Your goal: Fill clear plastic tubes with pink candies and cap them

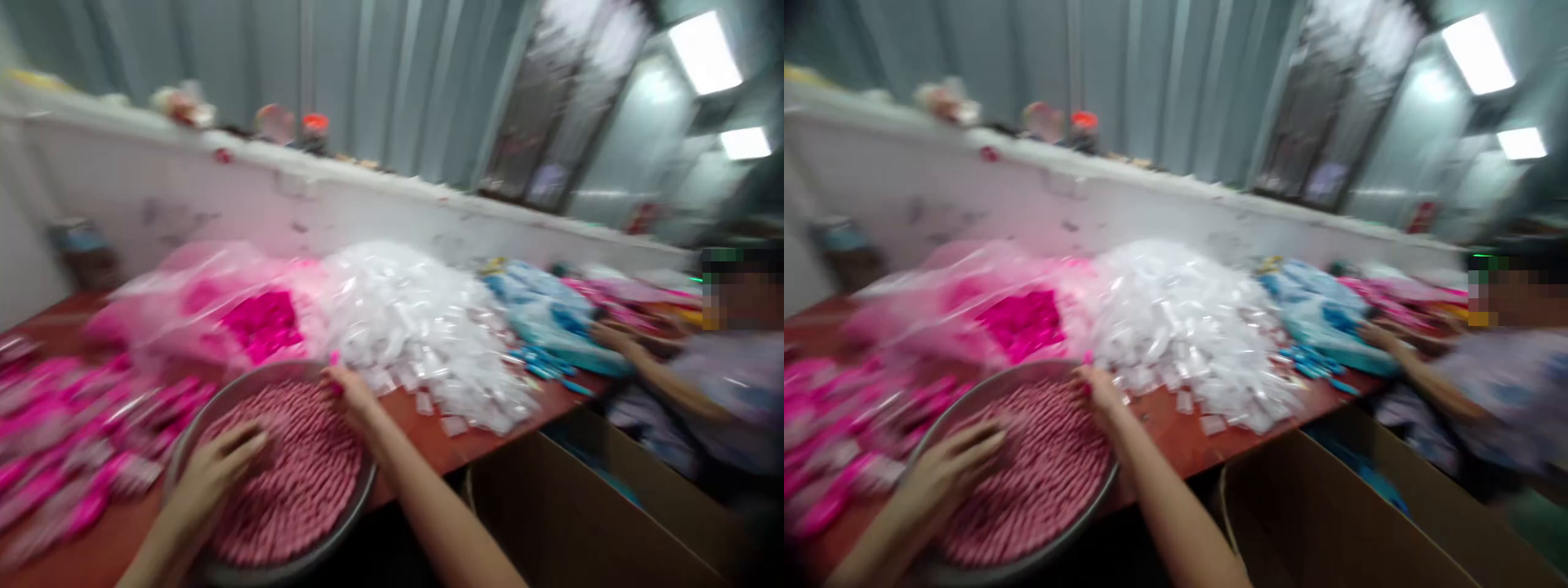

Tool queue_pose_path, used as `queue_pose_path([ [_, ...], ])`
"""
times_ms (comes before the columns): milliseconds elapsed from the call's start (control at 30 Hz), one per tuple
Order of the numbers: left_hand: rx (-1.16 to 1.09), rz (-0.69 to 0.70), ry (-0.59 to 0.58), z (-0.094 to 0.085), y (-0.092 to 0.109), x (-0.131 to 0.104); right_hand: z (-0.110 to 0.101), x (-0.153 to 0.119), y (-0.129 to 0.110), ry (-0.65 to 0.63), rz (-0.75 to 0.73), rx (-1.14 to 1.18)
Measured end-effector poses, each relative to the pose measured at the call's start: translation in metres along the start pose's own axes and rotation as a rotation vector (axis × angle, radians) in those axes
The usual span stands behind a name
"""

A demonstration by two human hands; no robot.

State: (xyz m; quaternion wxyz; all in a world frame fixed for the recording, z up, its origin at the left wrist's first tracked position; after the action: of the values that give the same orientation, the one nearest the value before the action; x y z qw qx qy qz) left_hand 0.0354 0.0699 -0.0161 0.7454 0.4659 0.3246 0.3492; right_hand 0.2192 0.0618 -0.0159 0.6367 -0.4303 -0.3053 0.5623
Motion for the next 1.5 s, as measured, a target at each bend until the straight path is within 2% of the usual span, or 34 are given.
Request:
queue_pose_path([
  [33, -0.043, -0.006, -0.002, -0.005, -0.006, -0.005, -0.002, 0.0, 0.002, -0.019, 0.011, -0.004],
  [67, -0.087, 0.009, -0.059, -0.003, -0.008, -0.007, -0.004, 0.003, 0.004, -0.041, 0.021, -0.007],
  [133, -0.149, 0.044, -0.097, -0.006, -0.006, -0.004, -0.006, 0.012, 0.009, -0.082, 0.034, -0.02],
  [233, -0.219, 0.055, -0.017, -0.018, -0.005, 0.003, -0.003, 0.017, 0.01, -0.12, 0.01, -0.086],
  [300, -0.242, 0.074, -0.002, -0.019, -0.004, 0.001, 0.004, 0.011, 0.007, -0.141, -0.042, -0.156],
  [467, -0.243, 0.114, -0.066, -0.014, -0.003, -0.004, 0.03, -0.006, 0.001, -0.219, -0.19, -0.364],
  [600, -0.241, 0.139, -0.104, -0.014, -0.002, -0.004, 0.049, -0.017, 0.007, -0.3, -0.229, -0.493],
  [700, -0.235, 0.163, -0.112, -0.014, 0.0, -0.005, 0.058, -0.023, 0.004, -0.306, -0.275, -0.608],
  [800, -0.204, 0.186, -0.121, -0.013, 0.002, -0.007, 0.078, -0.031, -0.008, -0.361, -0.383, -0.856],
  [933, -0.144, 0.226, -0.132, -0.014, 0.003, -0.006, 0.109, -0.043, -0.02, -0.53, -0.509, -1.221],
  [1067, -0.085, 0.268, -0.103, -0.018, 0.004, -0.006, 0.121, -0.046, -0.023, -0.622, -0.55, -1.426],
  [1200, -0.011, 0.31, -0.102, -0.018, 0.005, -0.007, 0.122, -0.047, -0.023, -0.64, -0.57, -1.524],
  [1267, 0.021, 0.327, -0.108, -0.018, 0.004, -0.007, 0.117, -0.045, -0.022, -0.628, -0.49, -1.492],
  [1400, 0.067, 0.335, -0.088, -0.021, -0.001, -0.003, 0.091, -0.038, -0.018, -0.548, -0.179, -1.144],
  [1500, 0.066, 0.332, -0.074, -0.022, -0.002, -0.001, 0.069, -0.032, -0.016, -0.425, -0.119, -0.982],
])
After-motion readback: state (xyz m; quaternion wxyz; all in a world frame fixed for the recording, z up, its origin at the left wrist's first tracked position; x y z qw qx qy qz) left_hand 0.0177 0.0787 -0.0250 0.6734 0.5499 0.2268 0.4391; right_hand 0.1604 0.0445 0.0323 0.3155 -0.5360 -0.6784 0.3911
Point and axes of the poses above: each hand's wrist, its own x-axis towards the middle knuckle, its own z-axis out of the palm, y = z × x, the point moved 8 cm from there along x, towards the middle knuckle, and after that the axes turned 7 degrees about -y, right-handed, at the moved point
